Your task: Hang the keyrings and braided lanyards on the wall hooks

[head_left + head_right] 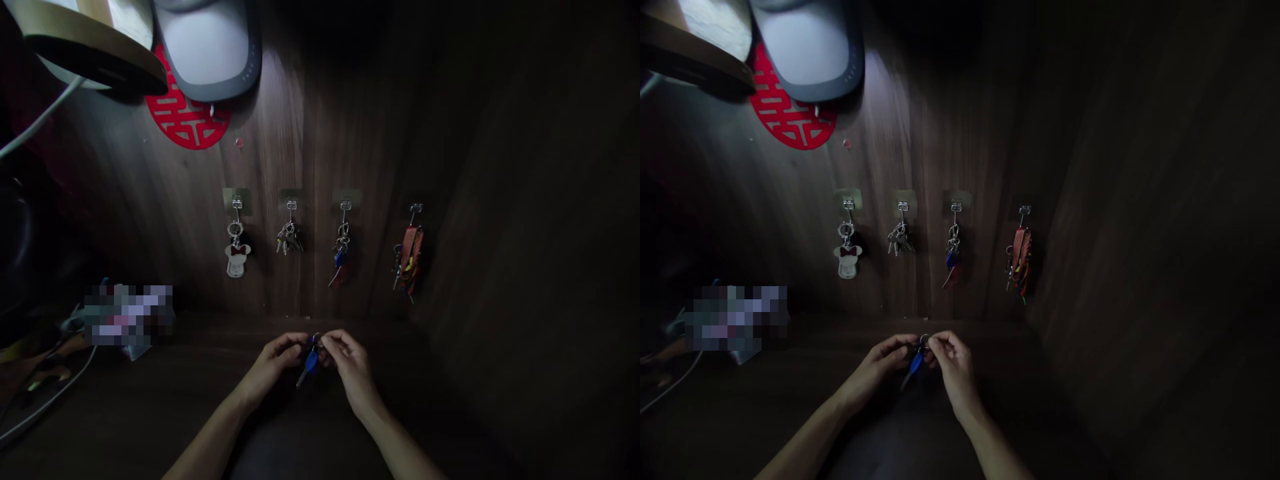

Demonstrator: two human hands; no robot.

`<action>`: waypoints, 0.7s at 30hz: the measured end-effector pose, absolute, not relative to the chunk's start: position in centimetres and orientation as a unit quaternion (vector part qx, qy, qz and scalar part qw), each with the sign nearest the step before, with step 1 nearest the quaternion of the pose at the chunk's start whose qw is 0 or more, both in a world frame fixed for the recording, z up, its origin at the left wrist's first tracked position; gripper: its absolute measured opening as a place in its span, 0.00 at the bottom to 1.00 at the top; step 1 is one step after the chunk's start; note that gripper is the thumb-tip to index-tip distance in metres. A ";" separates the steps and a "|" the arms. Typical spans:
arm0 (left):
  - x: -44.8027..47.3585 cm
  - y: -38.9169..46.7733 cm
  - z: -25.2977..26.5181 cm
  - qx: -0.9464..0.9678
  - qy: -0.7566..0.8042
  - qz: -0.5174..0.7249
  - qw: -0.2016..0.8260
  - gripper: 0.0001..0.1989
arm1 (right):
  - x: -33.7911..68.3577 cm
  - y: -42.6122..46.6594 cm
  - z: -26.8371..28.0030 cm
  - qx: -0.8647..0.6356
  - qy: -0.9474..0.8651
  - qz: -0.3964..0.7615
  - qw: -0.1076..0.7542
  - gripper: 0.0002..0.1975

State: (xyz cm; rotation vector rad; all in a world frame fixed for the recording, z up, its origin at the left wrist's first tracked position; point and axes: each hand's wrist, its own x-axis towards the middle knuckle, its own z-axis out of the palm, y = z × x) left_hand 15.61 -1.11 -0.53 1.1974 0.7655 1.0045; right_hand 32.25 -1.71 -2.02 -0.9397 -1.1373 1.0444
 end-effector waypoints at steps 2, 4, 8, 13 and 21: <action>15.8 -1.5 -0.3 0.531 0.310 0.421 0.667 0.19 | 32.1 -1.8 -1.9 -0.394 -0.485 0.473 0.621 0.16; 16.0 -2.0 -0.1 0.535 0.297 0.410 0.676 0.21 | 32.1 -2.0 -1.8 -0.387 -0.473 0.484 0.627 0.15; 16.3 -2.3 0.0 0.551 0.271 0.392 0.685 0.22 | 32.1 -2.0 -1.6 -0.387 -0.461 0.485 0.634 0.16; 16.2 -1.5 -0.6 0.538 0.297 0.406 0.677 0.19 | 32.4 -1.8 -1.7 -0.421 -0.483 0.451 0.621 0.18; 16.2 -1.0 -1.3 0.493 0.305 0.435 0.688 0.14 | 32.5 -1.7 -1.7 -0.427 -0.465 0.490 0.601 0.17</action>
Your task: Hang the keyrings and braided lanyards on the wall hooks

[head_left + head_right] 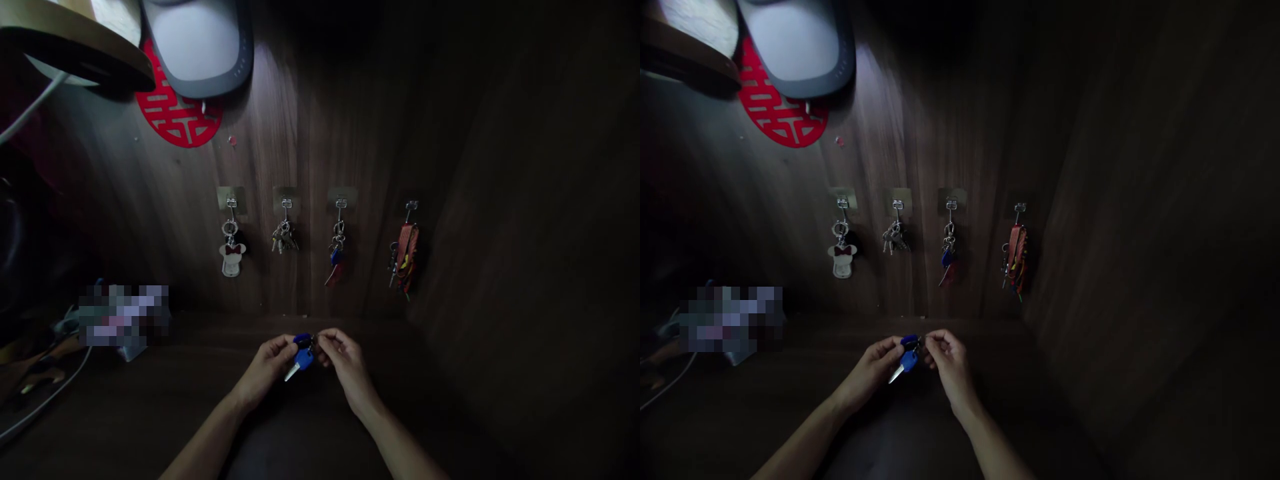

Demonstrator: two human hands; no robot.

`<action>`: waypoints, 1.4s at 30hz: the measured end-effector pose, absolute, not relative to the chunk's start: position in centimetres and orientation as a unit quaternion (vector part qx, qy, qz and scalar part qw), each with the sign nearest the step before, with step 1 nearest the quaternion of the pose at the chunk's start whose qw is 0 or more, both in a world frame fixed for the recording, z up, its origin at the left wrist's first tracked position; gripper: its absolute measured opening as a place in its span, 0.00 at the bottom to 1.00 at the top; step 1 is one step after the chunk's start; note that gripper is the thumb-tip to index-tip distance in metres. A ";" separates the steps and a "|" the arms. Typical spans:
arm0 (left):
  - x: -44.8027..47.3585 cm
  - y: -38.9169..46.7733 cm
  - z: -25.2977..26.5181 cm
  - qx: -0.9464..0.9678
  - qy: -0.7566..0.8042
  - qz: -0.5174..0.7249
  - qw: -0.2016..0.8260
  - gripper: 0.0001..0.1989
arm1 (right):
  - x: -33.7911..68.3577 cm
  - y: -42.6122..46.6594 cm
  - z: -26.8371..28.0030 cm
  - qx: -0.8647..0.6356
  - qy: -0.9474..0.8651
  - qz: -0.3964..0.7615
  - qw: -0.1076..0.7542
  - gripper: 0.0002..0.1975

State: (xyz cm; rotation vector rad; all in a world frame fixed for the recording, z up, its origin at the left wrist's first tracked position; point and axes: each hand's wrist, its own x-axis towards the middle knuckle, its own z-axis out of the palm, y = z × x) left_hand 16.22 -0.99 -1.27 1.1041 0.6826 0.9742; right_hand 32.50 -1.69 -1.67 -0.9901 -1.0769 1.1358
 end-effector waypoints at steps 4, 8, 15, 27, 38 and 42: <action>16.3 -1.0 -1.1 0.459 0.295 0.444 0.711 0.14 | 32.6 -1.7 -1.7 -0.402 -0.428 0.530 0.612 0.15; 16.2 -1.0 -1.0 0.443 0.310 0.446 0.713 0.15 | 32.9 -1.9 -1.4 -0.379 -0.418 0.549 0.616 0.13; 16.1 -0.8 -1.2 0.446 0.279 0.442 0.727 0.20 | 33.5 -1.9 -1.0 -0.367 -0.433 0.534 0.627 0.13; 16.0 -0.9 -1.1 0.441 0.277 0.440 0.731 0.21 | 33.5 -1.8 -1.2 -0.389 -0.567 0.384 0.616 0.09; 15.9 -1.0 -1.2 0.424 0.276 0.445 0.739 0.18 | 34.6 -1.6 -0.2 -0.408 -0.635 0.261 0.601 0.07; 15.8 -1.1 -0.9 0.432 0.276 0.450 0.731 0.17 | 34.8 -1.6 0.9 -0.404 -0.649 0.213 0.608 0.07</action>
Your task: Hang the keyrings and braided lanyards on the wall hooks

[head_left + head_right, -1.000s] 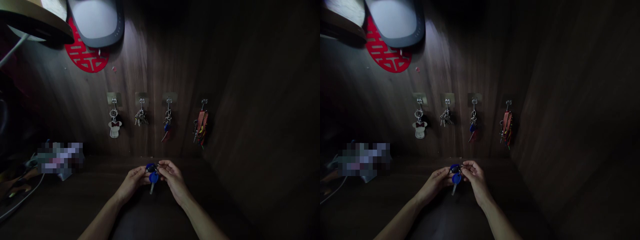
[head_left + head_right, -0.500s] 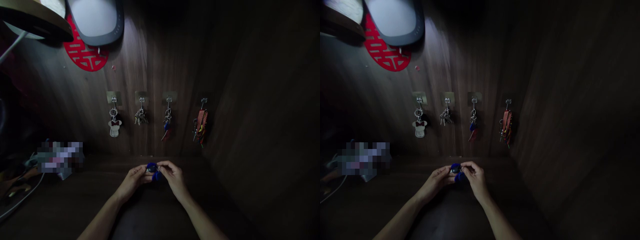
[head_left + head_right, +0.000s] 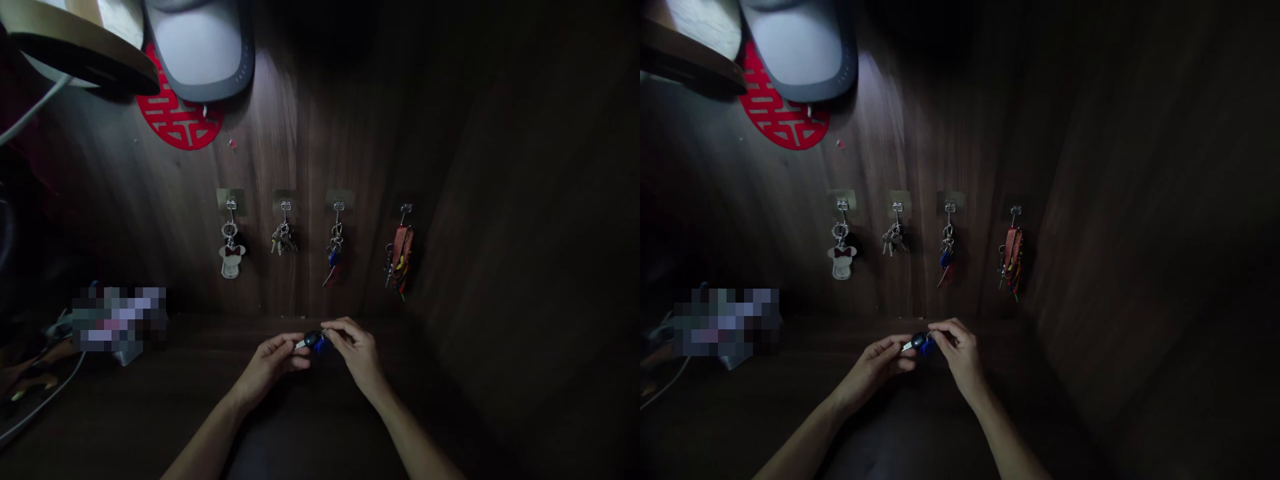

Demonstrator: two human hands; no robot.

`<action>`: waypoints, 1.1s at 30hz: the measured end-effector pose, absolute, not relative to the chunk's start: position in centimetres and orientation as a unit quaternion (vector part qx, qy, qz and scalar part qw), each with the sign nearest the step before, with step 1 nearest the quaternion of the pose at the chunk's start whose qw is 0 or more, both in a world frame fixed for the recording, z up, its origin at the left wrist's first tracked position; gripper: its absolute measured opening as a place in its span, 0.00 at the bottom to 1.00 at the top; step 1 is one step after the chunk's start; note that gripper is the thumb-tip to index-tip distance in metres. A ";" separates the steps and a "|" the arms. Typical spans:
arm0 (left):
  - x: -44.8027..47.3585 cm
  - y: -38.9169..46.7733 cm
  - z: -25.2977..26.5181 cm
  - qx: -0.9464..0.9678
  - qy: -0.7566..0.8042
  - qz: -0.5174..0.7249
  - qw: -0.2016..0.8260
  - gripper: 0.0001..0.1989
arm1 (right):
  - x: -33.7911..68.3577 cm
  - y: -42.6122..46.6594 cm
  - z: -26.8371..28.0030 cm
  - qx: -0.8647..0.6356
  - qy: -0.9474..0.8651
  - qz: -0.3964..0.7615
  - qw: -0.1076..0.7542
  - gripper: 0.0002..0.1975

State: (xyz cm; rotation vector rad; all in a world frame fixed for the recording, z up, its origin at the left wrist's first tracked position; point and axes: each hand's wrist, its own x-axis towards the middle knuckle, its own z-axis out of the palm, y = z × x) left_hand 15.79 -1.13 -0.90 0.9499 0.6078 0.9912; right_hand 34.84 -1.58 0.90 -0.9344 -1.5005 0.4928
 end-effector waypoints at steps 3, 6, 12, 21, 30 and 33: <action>15.7 -1.2 -0.8 0.440 0.284 0.455 0.720 0.17 | 35.1 -1.4 2.0 -0.415 -0.657 0.194 0.599 0.07; 15.6 -1.1 -0.8 0.450 0.298 0.454 0.709 0.16 | 35.3 -1.1 3.3 -0.441 -0.655 0.194 0.582 0.07; 15.5 -0.8 -1.1 0.458 0.313 0.457 0.695 0.16 | 35.9 -0.3 5.7 -0.464 -0.622 0.225 0.589 0.09; 15.6 -0.4 -1.9 0.486 0.334 0.442 0.676 0.18 | 36.4 1.0 9.5 -0.454 -0.604 0.213 0.619 0.13; 15.6 0.2 -2.5 0.525 0.340 0.425 0.654 0.17 | 37.1 3.5 13.8 -0.423 -0.607 0.142 0.657 0.13; 15.6 0.2 -2.4 0.533 0.337 0.422 0.651 0.17 | 37.2 4.5 15.2 -0.419 -0.596 0.115 0.675 0.13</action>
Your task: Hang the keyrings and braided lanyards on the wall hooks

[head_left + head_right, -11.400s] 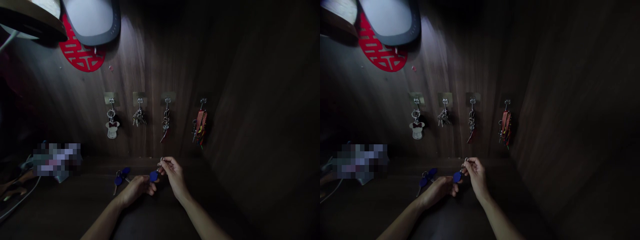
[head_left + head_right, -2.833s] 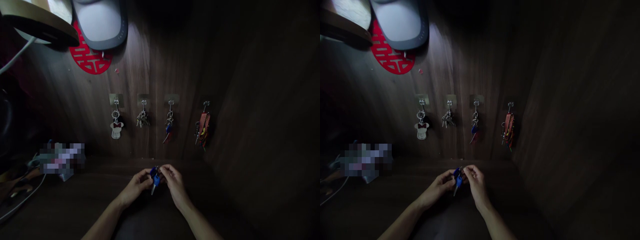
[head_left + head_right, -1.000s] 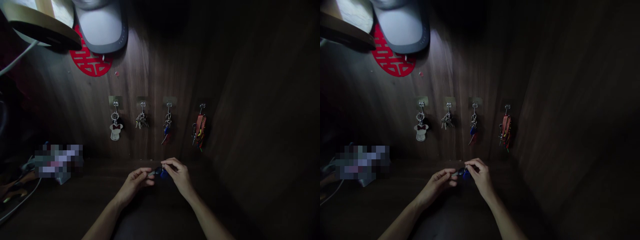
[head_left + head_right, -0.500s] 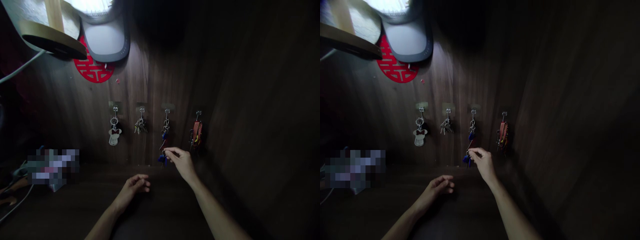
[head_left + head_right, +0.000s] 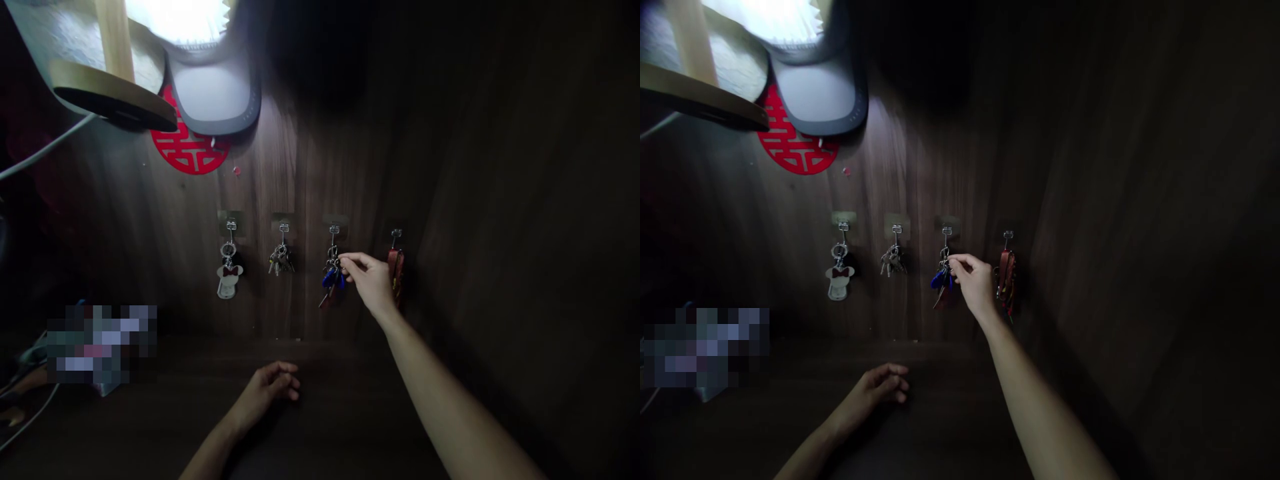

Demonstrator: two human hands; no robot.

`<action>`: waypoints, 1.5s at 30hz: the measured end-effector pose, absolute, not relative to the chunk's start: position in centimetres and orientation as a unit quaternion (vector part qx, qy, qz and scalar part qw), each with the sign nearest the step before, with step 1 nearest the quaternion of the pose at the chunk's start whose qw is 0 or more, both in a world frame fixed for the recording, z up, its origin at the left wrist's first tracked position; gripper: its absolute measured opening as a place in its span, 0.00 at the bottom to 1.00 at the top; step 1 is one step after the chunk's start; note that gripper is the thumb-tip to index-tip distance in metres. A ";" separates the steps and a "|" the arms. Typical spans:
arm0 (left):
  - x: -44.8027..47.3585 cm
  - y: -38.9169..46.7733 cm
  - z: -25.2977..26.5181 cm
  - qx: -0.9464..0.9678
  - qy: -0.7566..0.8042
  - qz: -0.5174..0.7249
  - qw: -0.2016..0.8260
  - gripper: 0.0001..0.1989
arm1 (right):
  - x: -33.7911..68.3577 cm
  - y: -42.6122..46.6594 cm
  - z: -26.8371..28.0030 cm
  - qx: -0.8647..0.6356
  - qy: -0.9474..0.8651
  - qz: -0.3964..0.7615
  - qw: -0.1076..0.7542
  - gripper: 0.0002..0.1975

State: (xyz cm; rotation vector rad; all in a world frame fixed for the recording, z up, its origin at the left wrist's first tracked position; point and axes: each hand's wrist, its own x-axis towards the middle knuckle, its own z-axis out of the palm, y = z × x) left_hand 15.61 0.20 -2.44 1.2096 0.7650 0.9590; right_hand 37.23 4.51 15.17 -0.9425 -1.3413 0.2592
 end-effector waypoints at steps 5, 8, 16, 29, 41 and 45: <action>15.6 0.3 -2.5 0.536 0.340 0.418 0.649 0.17 | 37.4 6.0 16.9 -0.415 -0.586 0.095 0.689 0.12; 15.6 0.2 -2.4 0.533 0.338 0.417 0.654 0.17 | 37.3 6.8 17.3 -0.421 -0.588 0.086 0.685 0.12; 15.5 0.3 -2.3 0.544 0.337 0.411 0.650 0.18 | 37.2 8.1 17.1 -0.438 -0.595 0.091 0.667 0.11; 15.5 0.2 -2.4 0.549 0.329 0.408 0.651 0.18 | 37.4 7.2 15.0 -0.448 -0.585 0.099 0.668 0.16; 15.4 -0.1 -2.5 0.567 0.336 0.408 0.632 0.17 | 37.0 3.8 9.1 -0.462 -0.581 0.173 0.647 0.15; 15.4 -0.3 -2.4 0.581 0.337 0.410 0.617 0.17 | 37.0 2.6 5.1 -0.475 -0.590 0.203 0.621 0.13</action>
